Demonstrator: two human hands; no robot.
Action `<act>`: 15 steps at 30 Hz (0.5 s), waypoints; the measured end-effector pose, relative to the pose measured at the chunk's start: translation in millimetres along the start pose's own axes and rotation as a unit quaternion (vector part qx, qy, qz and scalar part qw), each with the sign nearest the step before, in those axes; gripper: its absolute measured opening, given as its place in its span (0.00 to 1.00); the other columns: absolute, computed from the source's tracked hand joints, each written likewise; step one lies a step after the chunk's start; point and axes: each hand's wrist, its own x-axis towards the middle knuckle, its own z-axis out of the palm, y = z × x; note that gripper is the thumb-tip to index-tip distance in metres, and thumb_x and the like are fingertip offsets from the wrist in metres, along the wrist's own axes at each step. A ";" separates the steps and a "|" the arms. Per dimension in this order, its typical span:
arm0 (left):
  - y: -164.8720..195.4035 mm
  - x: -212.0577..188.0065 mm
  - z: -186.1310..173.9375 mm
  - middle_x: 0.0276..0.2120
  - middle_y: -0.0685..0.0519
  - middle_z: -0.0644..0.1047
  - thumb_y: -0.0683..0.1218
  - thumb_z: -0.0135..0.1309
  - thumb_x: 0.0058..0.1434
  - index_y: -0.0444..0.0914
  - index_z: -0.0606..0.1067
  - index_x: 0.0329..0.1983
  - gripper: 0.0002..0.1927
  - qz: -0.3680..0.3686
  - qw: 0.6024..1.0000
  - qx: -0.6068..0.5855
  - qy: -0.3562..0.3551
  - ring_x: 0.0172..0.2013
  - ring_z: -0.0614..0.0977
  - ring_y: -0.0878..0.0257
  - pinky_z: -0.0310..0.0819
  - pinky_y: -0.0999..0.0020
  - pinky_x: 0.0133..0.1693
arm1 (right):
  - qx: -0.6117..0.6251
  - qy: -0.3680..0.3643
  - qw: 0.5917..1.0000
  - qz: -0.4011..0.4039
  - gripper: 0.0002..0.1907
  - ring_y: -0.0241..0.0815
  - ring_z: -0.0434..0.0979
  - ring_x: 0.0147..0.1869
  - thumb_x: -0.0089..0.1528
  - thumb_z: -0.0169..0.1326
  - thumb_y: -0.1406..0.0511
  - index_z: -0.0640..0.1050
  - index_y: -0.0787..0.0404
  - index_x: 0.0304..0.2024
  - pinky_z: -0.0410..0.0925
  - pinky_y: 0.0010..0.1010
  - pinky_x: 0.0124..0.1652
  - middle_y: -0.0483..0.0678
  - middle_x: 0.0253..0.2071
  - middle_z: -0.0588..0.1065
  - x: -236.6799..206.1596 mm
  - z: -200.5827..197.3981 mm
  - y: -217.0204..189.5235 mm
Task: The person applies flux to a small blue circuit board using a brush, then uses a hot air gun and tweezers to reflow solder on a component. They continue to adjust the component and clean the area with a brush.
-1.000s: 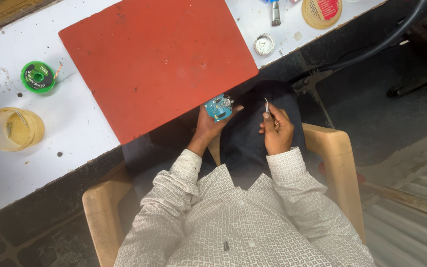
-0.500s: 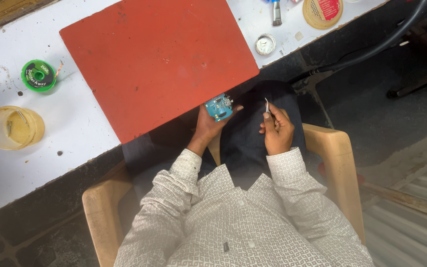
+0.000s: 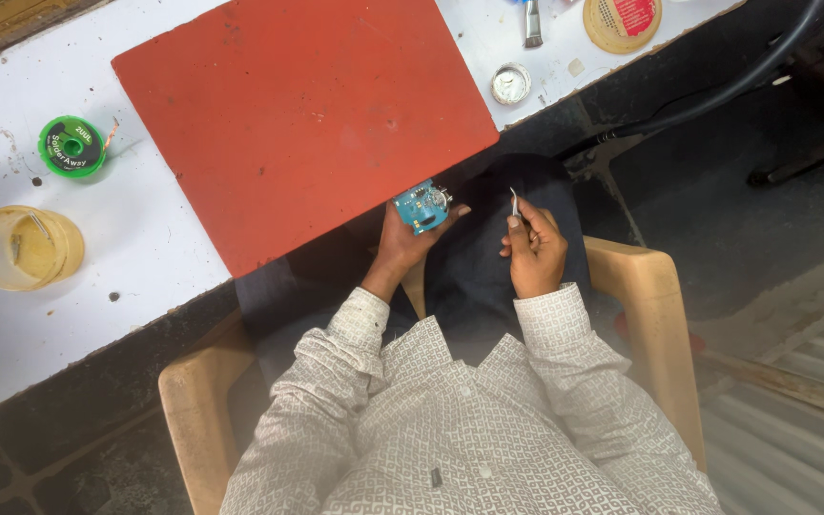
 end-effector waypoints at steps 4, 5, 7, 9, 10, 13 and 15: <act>1.8 1.8 0.0 0.32 0.57 0.77 0.47 0.73 0.53 0.36 0.73 0.38 0.20 -0.001 1.000 0.027 0.001 0.34 0.79 0.68 0.78 0.69 0.37 | 0.005 -0.001 1.000 0.000 0.14 0.29 0.74 0.34 0.68 0.52 0.71 0.77 0.67 0.56 0.73 0.19 0.30 0.45 0.42 0.73 0.8 0.0 0.1; 2.2 1.8 0.0 0.31 0.58 0.77 0.47 0.72 0.53 0.37 0.73 0.37 0.19 -0.006 1.000 0.022 0.001 0.34 0.79 0.68 0.78 0.69 0.37 | 0.007 -0.001 1.000 -0.001 0.14 0.29 0.74 0.34 0.68 0.52 0.71 0.77 0.68 0.56 0.73 0.19 0.30 0.45 0.42 0.72 0.8 0.2 0.1; 3.1 1.2 1.4 0.30 0.58 0.77 0.47 0.72 0.53 0.37 0.73 0.36 0.18 -0.015 1.000 0.013 0.000 0.33 0.80 0.69 0.78 0.70 0.36 | 0.007 -0.001 1.000 0.003 0.14 0.29 0.74 0.34 0.68 0.52 0.71 0.77 0.68 0.56 0.73 0.19 0.30 0.45 0.42 0.72 0.8 -0.4 -0.3; 3.6 1.0 0.9 0.29 0.59 0.77 0.47 0.72 0.53 0.37 0.73 0.35 0.18 -0.010 1.000 0.017 -0.001 0.32 0.79 0.69 0.77 0.70 0.35 | 0.012 -0.002 1.000 0.003 0.15 0.29 0.74 0.34 0.68 0.52 0.71 0.77 0.68 0.57 0.73 0.19 0.30 0.45 0.42 0.72 0.8 0.2 -0.8; 3.9 1.2 1.1 0.29 0.59 0.77 0.47 0.72 0.54 0.38 0.73 0.34 0.17 -0.007 1.000 0.018 -0.001 0.31 0.79 0.69 0.77 0.70 0.35 | 0.018 -0.002 1.000 0.001 0.15 0.29 0.74 0.34 0.68 0.52 0.71 0.77 0.68 0.57 0.73 0.19 0.30 0.45 0.42 0.72 1.0 0.0 -1.1; 3.9 1.0 -0.4 0.28 0.58 0.76 0.47 0.72 0.53 0.37 0.73 0.34 0.18 0.007 0.999 0.033 -0.001 0.31 0.78 0.69 0.77 0.69 0.34 | 0.018 -0.002 1.000 0.001 0.14 0.29 0.74 0.34 0.68 0.52 0.72 0.77 0.69 0.56 0.73 0.19 0.30 0.45 0.42 0.72 1.4 0.8 -2.2; 3.8 0.7 0.3 0.28 0.58 0.76 0.47 0.73 0.54 0.37 0.73 0.32 0.17 0.008 0.999 0.034 -0.006 0.30 0.78 0.69 0.77 0.69 0.34 | 0.013 -0.002 1.000 0.002 0.14 0.29 0.74 0.34 0.68 0.52 0.71 0.77 0.69 0.56 0.73 0.19 0.30 0.45 0.42 0.72 1.6 0.2 -2.9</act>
